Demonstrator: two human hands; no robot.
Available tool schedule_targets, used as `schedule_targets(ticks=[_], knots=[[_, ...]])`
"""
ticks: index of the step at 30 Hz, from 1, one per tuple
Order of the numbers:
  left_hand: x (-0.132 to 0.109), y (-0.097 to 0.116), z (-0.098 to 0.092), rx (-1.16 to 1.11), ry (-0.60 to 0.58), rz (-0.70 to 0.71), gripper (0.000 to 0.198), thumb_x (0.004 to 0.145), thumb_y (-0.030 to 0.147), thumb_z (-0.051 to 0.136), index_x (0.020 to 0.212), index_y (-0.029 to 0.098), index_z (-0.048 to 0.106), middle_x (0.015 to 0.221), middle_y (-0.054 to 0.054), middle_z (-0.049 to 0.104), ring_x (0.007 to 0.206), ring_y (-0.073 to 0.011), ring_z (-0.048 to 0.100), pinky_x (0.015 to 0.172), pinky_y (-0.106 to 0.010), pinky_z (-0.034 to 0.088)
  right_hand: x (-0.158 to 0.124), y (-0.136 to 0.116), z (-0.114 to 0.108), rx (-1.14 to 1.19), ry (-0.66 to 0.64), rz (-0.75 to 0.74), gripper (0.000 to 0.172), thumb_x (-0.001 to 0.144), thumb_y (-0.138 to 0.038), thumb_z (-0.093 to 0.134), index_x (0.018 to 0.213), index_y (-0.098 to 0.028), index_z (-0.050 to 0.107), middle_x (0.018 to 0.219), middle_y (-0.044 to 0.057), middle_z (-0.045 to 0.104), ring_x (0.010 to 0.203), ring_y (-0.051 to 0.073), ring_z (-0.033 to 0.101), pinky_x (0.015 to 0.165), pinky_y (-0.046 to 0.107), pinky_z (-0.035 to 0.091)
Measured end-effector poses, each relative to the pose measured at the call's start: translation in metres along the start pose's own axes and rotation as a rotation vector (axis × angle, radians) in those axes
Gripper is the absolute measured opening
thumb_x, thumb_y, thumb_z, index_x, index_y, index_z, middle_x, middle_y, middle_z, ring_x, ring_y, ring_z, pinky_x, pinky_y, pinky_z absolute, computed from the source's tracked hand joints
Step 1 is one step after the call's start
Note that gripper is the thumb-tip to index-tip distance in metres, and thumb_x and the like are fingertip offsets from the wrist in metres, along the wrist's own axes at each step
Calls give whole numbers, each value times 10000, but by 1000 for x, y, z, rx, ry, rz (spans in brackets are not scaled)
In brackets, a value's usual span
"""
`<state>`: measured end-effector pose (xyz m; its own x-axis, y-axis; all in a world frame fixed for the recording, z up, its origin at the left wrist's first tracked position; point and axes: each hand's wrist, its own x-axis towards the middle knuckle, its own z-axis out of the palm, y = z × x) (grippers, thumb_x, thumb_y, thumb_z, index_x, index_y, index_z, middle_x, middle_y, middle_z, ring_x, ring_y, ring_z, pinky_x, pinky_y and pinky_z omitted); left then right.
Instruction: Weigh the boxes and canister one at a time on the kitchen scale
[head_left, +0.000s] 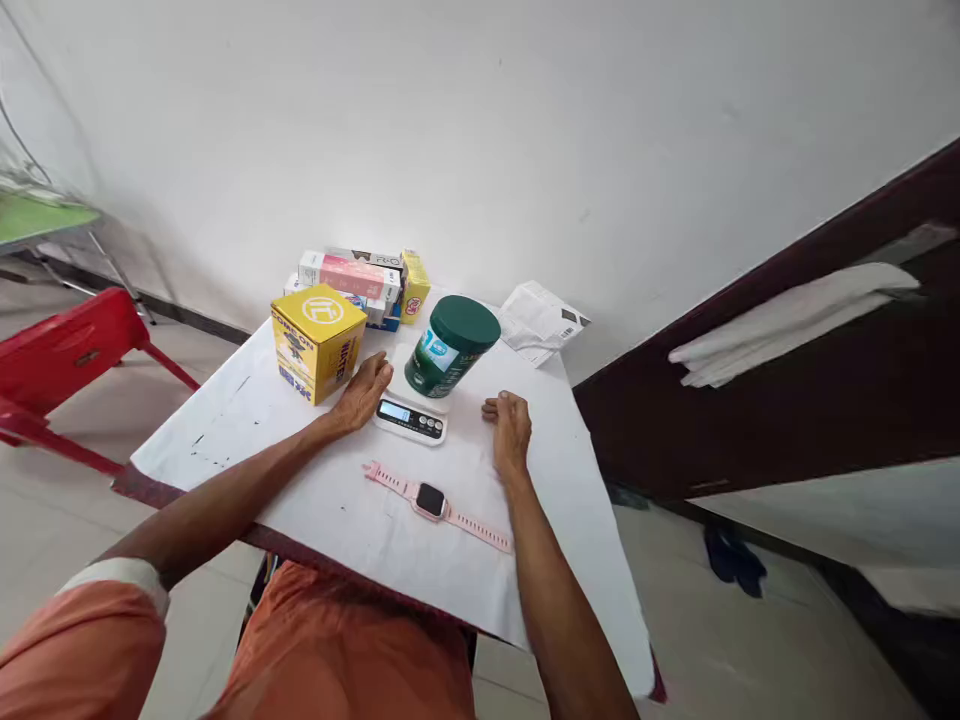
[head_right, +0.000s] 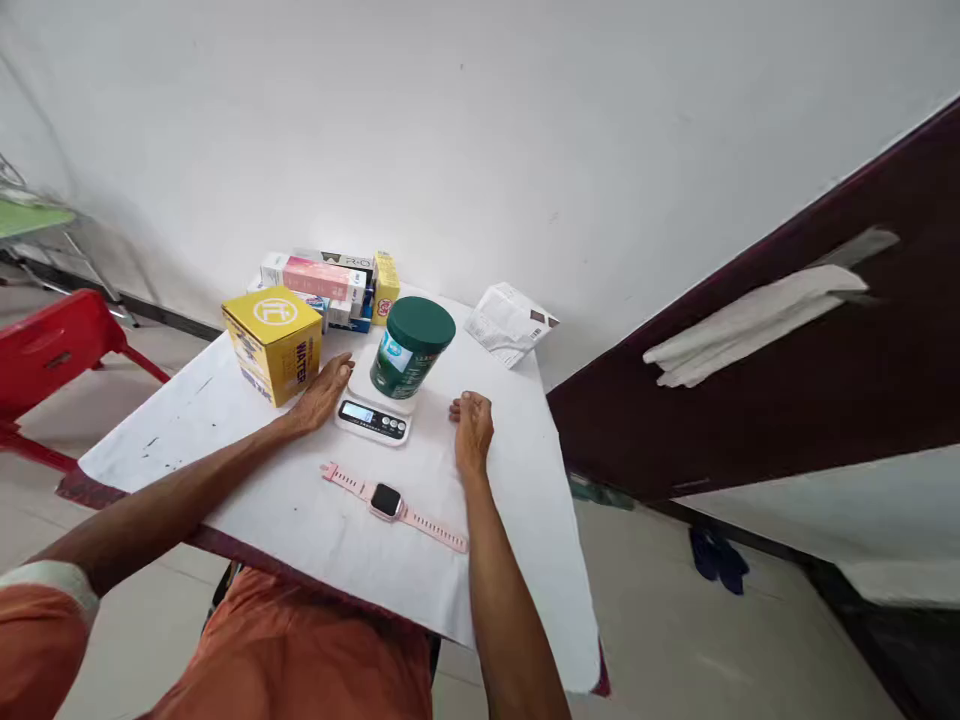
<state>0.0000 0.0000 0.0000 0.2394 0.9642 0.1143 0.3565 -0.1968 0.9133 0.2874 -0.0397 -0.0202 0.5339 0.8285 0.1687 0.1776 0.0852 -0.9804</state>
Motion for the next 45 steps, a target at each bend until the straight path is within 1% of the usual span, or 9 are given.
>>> schedule_targets(ticks=[4,10,17,26,31,36,40,42,45], knots=[[-1,-2,-1,-3,1,28,751,1076,668,266,1609,155,388,1633,-200,496,1552,-300,463,1343,-488,288,1,-1,-2,-11,3,25,490,827,-683,699,991,-225,634,857,33,749,784,210,719,762,373,586],[-2,4,-3,33,-9,-9,761,1090,634,247,1628,105,352,1636,-220,483,1558,-293,448,1335,-448,293,-3,-6,-3,-63,-10,3,449,851,-657,678,952,-221,644,858,46,749,759,204,709,770,377,580],[-3,5,-2,16,1,0,755,1081,672,254,1604,145,392,1627,-205,498,1541,-297,470,1320,-469,319,-3,-5,-5,-80,-29,-6,438,873,-647,664,957,-217,654,856,44,745,753,199,698,773,375,574],[-2,5,-5,34,-16,-4,711,1088,636,265,1604,164,393,1620,-184,520,1545,-294,472,1323,-472,320,-5,-8,-4,-101,-43,-5,417,865,-625,668,968,-222,662,867,51,738,778,207,697,778,382,583],[-2,5,-6,34,-25,-12,718,1086,634,265,1613,166,399,1633,-186,515,1563,-308,455,1330,-498,312,-6,-9,-5,-128,-56,-21,424,866,-651,664,959,-237,659,876,54,741,796,215,696,788,394,589],[-2,6,-7,44,-10,6,693,1091,619,288,1587,166,455,1608,-179,556,1563,-305,466,1326,-496,338,-6,-10,-5,-140,-65,-21,433,872,-666,660,953,-240,654,880,49,738,784,208,691,793,394,585],[-1,8,-7,60,-7,-5,703,1094,595,286,1578,120,470,1602,-206,561,1545,-314,495,1322,-495,352,-6,-11,-3,-93,-54,2,540,855,-756,629,967,-228,652,914,59,724,819,214,688,771,385,585],[0,9,-7,68,-13,-11,714,1093,581,283,1585,97,464,1596,-221,564,1546,-324,494,1324,-507,347,-5,-14,-2,-48,-59,-1,625,833,-817,613,1046,-231,643,1023,78,723,928,240,702,785,392,596],[2,9,-5,68,-30,-11,739,1087,584,277,1613,91,437,1627,-224,533,1561,-328,477,1329,-505,340,-2,-27,0,-13,-100,-51,790,750,-862,680,1232,-243,589,1277,134,684,1167,296,680,907,447,604]])
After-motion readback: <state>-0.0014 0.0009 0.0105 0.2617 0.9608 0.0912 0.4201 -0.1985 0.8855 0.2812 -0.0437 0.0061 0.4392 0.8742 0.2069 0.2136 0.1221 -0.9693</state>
